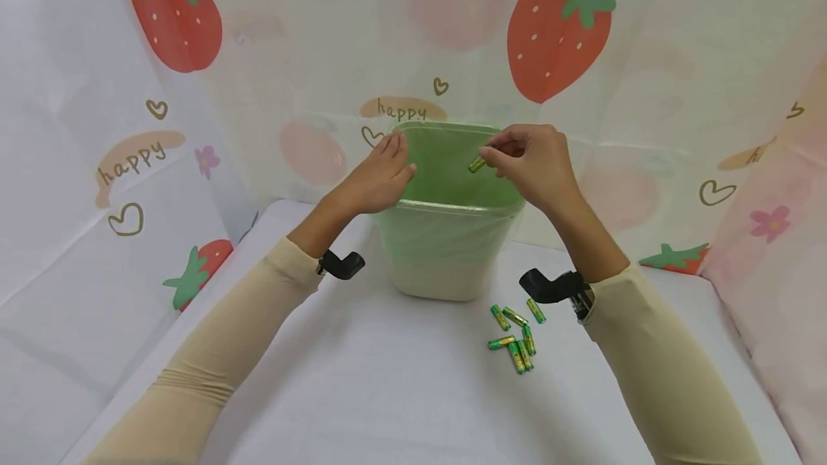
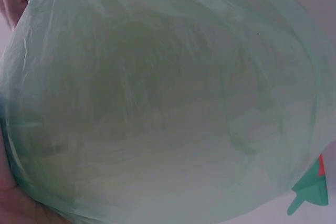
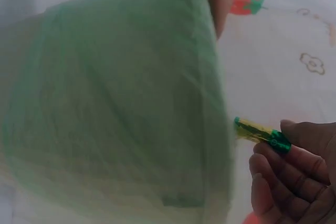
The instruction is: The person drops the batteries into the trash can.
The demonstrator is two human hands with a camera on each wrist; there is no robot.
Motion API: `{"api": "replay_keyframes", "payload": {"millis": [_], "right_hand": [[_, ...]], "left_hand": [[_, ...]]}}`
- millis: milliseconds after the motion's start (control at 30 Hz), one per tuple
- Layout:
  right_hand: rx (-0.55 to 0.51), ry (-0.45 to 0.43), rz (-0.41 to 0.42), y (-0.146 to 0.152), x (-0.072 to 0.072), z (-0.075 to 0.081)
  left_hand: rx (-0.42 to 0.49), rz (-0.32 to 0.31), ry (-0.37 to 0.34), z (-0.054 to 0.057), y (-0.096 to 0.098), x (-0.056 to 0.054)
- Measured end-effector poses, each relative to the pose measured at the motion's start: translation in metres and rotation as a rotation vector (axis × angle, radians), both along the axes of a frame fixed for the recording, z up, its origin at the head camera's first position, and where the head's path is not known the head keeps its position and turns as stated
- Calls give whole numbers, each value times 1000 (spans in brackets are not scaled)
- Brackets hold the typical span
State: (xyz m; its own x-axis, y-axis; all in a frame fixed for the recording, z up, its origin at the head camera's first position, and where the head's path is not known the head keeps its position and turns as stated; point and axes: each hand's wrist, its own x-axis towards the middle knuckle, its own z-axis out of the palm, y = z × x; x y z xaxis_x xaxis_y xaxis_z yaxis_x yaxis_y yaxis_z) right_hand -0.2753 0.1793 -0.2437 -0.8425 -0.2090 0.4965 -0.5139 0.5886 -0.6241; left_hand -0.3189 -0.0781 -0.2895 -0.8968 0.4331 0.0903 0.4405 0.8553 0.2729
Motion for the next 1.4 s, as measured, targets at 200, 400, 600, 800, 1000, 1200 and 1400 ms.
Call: {"api": "replay_keyframes", "payload": {"millis": [200, 400, 600, 800, 1000, 1200, 1400], "right_hand": [[45, -63, -20, -6, -23, -5], [82, -137, -26, -11, -38, -11], [99, -153, -45, -10, -44, -14], [84, -156, -60, -4, -41, -14], [63, -134, -77, 4, -29, -15], [-2, -35, -91, 13, -17, -13], [-65, 18, -97, 27, -5, -17]], "left_hand": [[-5, -7, 7, 1, -1, 0], [10, 3, 1, 0, -3, -2], [27, 3, -11, 1, -2, -1], [28, -2, 6, 1, 1, 0], [1, -3, 5, -1, 3, 1], [3, 5, 13, 0, 2, 1], [0, 8, 13, -1, 3, 0]]}}
